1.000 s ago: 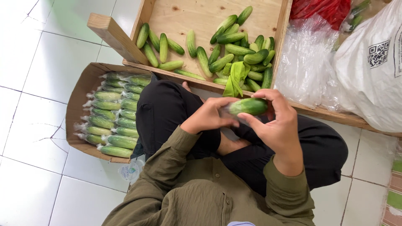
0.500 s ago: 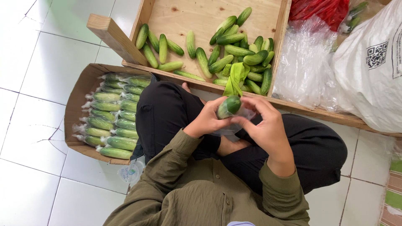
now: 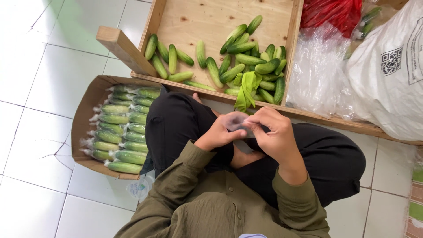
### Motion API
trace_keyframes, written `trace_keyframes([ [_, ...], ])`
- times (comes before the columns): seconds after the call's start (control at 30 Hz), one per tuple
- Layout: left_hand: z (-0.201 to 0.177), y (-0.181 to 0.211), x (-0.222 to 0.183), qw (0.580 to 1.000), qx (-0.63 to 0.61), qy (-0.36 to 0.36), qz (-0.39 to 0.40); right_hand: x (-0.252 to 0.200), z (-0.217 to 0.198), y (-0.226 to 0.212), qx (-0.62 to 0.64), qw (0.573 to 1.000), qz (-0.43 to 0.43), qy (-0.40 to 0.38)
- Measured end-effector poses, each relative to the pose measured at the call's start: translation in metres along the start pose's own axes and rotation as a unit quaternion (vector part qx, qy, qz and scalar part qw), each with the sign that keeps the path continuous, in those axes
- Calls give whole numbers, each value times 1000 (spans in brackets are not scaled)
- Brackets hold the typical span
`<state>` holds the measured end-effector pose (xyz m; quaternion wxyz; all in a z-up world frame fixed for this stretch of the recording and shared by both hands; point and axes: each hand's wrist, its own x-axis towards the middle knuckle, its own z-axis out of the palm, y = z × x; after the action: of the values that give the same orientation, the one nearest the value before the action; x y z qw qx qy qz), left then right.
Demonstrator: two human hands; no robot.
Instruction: Bagging individual cucumbers and placing them into a cardboard box
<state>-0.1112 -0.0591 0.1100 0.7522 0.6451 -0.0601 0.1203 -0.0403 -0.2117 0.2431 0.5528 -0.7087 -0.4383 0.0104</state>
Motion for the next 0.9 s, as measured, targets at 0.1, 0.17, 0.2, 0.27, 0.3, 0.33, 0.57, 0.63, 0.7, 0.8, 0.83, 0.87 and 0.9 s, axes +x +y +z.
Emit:
trace_keyframes([
  [0.1, -11, 30, 12, 997, 59, -49, -33, 11, -8, -12, 11, 1000, 11, 10],
  [0.17, -15, 37, 21, 992, 89, -69, -59, 14, -17, -9, 12, 1000, 19, 22],
  [0.2, -17, 41, 26, 985, 118, -89, -85, 16, -21, -7, 12, 999, 28, 34],
  [0.27, -20, 22, 35, 988, 128, -69, -51, 19, -29, 1, 24, 998, 37, 38],
  [0.3, -22, 12, 40, 989, 138, -47, -16, 21, -32, 6, 35, 997, 47, 41],
  [0.33, -25, 5, 44, 989, 136, -48, -18, 25, -31, 9, 34, 997, 50, 42],
  [0.57, -63, -53, 68, 992, -1, 123, -13, 4, 1, 79, 64, 980, 182, 51],
  [0.63, -72, -65, 68, 986, -15, 166, -3, -16, 20, 107, 72, 967, 242, 35],
  [0.7, -76, -71, 66, 983, -44, 179, -6, -36, 38, 144, 88, 944, 318, 33],
  [0.8, -75, -56, 65, 984, -44, 175, -7, -32, 46, 131, 99, 935, 335, 64],
  [0.83, -74, -50, 65, 983, -44, 177, -7, -37, 51, 142, 100, 935, 335, 62],
  [0.87, -72, -45, 66, 985, -31, 171, -3, -45, 55, 153, 111, 931, 338, 82],
  [0.9, -69, -41, 66, 986, -19, 164, 1, -53, 59, 164, 121, 927, 340, 101],
])
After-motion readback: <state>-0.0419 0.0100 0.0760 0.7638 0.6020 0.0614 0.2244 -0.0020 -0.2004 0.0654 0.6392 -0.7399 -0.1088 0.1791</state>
